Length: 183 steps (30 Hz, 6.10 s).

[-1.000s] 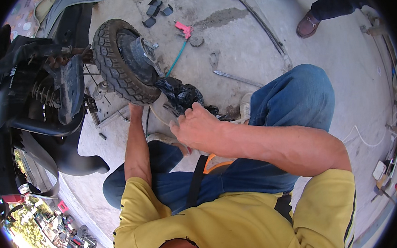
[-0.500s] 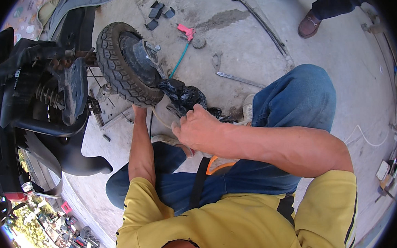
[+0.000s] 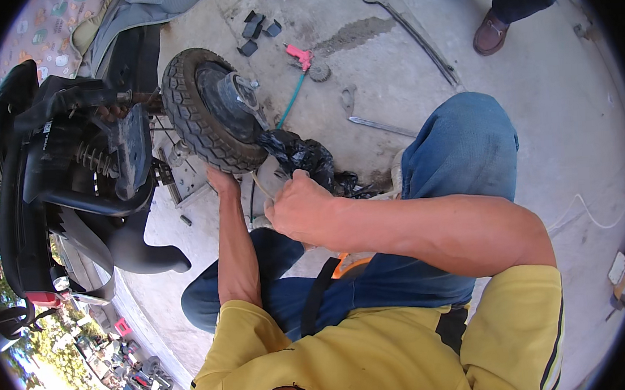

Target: The person removes a black plastic bag from a scooter tire, then uses a tire lever to pry the tire bead off the rim. They continue to work around the tire circumference, adjusting the lever and hands to separate the tire from the rim.

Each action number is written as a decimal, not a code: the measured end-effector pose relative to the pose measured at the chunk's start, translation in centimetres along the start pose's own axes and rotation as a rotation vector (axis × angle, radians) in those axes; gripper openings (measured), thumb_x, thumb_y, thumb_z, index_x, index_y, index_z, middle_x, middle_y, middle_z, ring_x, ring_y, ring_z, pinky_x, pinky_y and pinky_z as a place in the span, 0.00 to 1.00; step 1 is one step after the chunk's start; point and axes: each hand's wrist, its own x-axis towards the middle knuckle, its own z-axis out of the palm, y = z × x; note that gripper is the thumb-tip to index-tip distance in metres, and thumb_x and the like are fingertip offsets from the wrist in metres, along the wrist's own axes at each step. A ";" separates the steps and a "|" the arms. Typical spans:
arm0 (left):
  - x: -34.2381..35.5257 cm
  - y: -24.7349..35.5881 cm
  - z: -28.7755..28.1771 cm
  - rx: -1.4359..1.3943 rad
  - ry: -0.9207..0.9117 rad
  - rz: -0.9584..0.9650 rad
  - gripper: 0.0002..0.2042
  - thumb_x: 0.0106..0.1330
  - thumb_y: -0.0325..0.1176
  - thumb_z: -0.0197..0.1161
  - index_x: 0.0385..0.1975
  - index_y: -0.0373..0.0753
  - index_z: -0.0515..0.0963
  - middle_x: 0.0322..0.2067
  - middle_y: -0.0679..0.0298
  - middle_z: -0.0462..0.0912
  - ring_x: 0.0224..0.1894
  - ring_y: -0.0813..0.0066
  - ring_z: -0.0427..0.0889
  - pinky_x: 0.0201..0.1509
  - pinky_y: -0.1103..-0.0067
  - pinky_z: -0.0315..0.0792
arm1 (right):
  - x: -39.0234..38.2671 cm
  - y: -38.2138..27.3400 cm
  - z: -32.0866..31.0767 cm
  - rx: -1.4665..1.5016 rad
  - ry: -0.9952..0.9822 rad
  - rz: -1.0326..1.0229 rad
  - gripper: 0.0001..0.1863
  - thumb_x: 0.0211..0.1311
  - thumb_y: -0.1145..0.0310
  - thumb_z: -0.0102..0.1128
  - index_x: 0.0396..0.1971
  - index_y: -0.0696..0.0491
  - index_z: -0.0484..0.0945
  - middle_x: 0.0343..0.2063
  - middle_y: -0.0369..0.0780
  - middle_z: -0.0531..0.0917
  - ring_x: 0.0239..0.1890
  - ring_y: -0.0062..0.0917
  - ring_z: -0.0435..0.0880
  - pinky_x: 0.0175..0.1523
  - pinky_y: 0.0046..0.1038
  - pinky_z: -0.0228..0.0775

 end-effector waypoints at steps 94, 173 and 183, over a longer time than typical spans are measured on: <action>4.1 -9.8 -1.6 -0.012 -0.207 -0.332 0.14 0.67 0.30 0.66 0.46 0.29 0.90 0.40 0.52 0.92 0.41 0.70 0.87 0.47 0.69 0.80 | 30.4 -2.2 26.8 1.680 1.023 1.035 0.26 0.80 0.47 0.56 0.54 0.59 0.77 0.38 0.40 0.85 0.29 0.23 0.82 0.31 0.33 0.71; 4.1 -9.2 2.0 -0.139 -0.290 -0.448 0.27 0.76 0.51 0.66 0.26 0.28 0.79 0.18 0.56 0.79 0.17 0.65 0.76 0.22 0.61 0.67 | -28.6 24.9 10.4 0.190 0.094 1.512 0.34 0.79 0.44 0.57 0.70 0.55 0.73 0.54 0.46 0.87 0.54 0.33 0.88 0.54 0.34 0.78; 3.1 -8.9 2.7 0.188 -0.266 -0.281 0.28 0.78 0.48 0.61 0.33 0.19 0.83 0.27 0.39 0.86 0.30 0.46 0.90 0.37 0.57 0.81 | -21.1 20.7 -6.8 0.540 0.808 0.988 0.31 0.79 0.51 0.62 0.72 0.56 0.72 0.54 0.43 0.87 0.53 0.27 0.87 0.55 0.29 0.76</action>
